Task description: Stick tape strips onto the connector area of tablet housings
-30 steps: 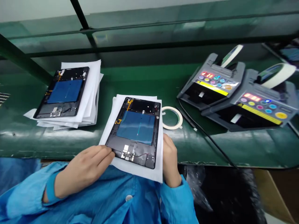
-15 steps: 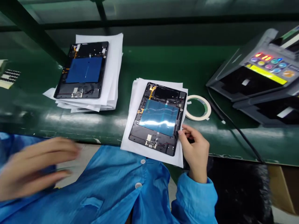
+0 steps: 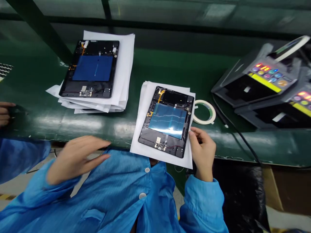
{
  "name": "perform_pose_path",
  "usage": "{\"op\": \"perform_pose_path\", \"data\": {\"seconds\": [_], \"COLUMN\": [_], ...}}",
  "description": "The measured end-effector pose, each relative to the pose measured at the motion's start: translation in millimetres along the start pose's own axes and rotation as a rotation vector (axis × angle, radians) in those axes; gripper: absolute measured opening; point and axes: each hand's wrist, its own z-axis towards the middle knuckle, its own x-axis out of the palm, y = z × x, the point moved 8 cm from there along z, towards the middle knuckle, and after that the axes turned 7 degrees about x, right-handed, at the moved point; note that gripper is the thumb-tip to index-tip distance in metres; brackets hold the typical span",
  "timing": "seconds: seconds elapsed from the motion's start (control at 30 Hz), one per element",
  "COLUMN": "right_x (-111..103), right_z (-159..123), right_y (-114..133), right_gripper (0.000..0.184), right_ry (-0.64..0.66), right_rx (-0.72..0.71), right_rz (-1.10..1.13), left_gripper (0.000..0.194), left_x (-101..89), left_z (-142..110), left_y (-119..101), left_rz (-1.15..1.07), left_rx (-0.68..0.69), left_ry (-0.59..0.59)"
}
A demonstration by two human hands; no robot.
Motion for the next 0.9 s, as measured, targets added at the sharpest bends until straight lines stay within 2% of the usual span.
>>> {"op": "perform_pose_path", "data": {"seconds": [0.07, 0.17, 0.27, 0.37, 0.5, 0.57, 0.73, 0.9], "right_x": [3.7, 9.9, 9.5, -6.0, -50.3, -63.5, -72.5, -76.5], "right_z": [7.1, 17.9, 25.6, 38.6, 76.5, 102.0, 159.4, 174.2], "right_y": [4.8, 15.6, 26.8, 33.1, 37.5, 40.2, 37.8, 37.3], "right_gripper": [0.042, 0.045, 0.041, 0.034, 0.032, 0.035, 0.038, 0.032], "right_ry": [0.028, 0.076, 0.104, 0.043, -0.301, -0.421, -0.485, -0.528], "right_rx": [-0.03, -0.089, -0.157, -0.215, -0.303, -0.36, -0.394, -0.396], "right_rz": [-0.022, -0.06, -0.101, -0.152, -0.375, -0.545, -0.717, -0.717], "left_gripper": [0.028, 0.031, 0.035, 0.036, 0.033, 0.029, 0.029, 0.03], "left_x": [19.1, 44.7, 57.6, 63.8, 72.2, 73.0, 70.8, 74.2], "left_z": [32.2, 77.7, 105.3, 116.9, 125.8, 131.3, 143.9, 150.4], "left_y": [-3.0, 4.1, 9.7, 12.5, 15.3, 14.5, 14.5, 16.4], "left_rz": [0.087, 0.126, 0.106, 0.047, -0.071, -0.113, -0.174, -0.207], "left_rx": [0.072, 0.047, 0.035, 0.097, 0.169, 0.189, 0.201, 0.227], "left_ry": [0.081, 0.215, 0.252, 0.234, 0.258, 0.25, 0.206, 0.211]}}
